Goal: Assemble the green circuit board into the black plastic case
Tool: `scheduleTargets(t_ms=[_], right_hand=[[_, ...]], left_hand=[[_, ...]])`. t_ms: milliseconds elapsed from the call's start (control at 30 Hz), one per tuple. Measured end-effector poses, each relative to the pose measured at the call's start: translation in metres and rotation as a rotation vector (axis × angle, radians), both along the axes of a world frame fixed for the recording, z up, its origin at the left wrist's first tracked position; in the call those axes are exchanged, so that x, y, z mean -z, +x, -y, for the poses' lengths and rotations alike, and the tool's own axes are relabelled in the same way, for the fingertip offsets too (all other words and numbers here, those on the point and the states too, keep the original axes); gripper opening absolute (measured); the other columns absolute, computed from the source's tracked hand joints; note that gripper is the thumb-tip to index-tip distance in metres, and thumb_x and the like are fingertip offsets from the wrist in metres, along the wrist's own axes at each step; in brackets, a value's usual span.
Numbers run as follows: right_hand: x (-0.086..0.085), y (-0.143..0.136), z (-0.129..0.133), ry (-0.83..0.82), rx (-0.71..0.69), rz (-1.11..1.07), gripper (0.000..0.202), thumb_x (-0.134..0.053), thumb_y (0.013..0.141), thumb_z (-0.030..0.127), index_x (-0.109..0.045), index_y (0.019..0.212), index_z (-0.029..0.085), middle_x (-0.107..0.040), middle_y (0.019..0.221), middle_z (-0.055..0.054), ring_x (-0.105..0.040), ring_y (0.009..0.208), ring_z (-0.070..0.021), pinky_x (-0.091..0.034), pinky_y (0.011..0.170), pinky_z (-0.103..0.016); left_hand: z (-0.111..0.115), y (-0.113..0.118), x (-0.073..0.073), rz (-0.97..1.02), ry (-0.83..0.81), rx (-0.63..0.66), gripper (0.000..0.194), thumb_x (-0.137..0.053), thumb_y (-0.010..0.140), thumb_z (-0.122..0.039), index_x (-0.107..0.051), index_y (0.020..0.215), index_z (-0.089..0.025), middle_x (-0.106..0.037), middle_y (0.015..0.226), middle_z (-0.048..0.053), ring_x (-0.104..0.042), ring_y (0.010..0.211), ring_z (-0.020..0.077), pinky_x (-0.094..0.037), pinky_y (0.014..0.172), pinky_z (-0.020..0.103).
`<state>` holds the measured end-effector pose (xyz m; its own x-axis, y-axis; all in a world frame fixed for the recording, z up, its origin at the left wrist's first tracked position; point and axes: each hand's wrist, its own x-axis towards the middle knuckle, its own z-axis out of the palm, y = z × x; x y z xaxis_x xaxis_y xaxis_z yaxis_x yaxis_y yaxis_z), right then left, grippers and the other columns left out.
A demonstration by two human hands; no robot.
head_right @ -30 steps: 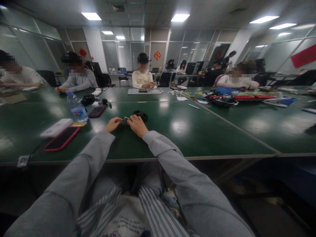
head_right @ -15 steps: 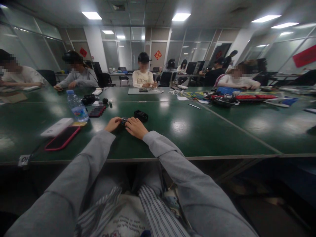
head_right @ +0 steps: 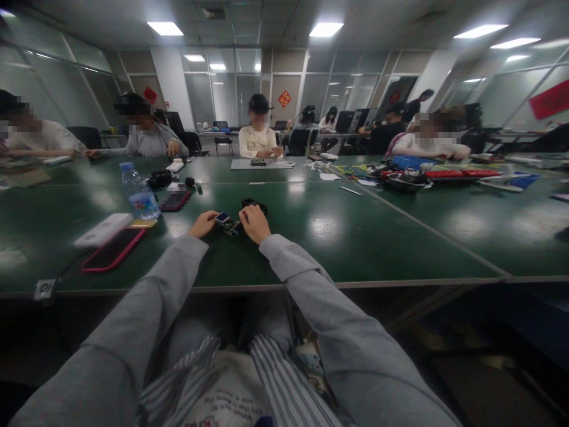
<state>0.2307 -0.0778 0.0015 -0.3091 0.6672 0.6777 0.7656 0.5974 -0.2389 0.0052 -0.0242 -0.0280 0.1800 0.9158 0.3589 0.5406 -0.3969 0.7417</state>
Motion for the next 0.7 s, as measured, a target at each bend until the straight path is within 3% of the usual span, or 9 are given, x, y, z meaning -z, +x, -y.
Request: scheduleTargets(t_ms=[300, 700], right_hand=[[0.007, -0.003, -0.004, -0.094, -0.086, -0.023, 0.035, -0.033, 0.098, 0.043, -0.054, 0.088, 0.017, -0.056, 0.087, -0.005, -0.048, 0.085, -0.0175, -0.039, 0.079, -0.031], [0.012, -0.002, -0.008, -0.126, -0.108, 0.012, 0.025, -0.038, 0.097, 0.033, -0.054, 0.087, 0.018, -0.056, 0.085, -0.004, -0.048, 0.083, -0.0169, -0.040, 0.077, -0.030]], left_hand=[[-0.002, 0.000, 0.002, -0.009, -0.002, 0.013, 0.022, -0.052, 0.080, -0.023, -0.068, 0.093, -0.015, -0.071, 0.095, 0.007, -0.065, 0.090, 0.0192, -0.049, 0.085, 0.032], [-0.003, -0.001, 0.003, -0.005, 0.002, 0.030, 0.021, -0.056, 0.079, -0.027, -0.068, 0.092, -0.016, -0.071, 0.093, 0.007, -0.064, 0.088, 0.0191, -0.049, 0.084, 0.032]])
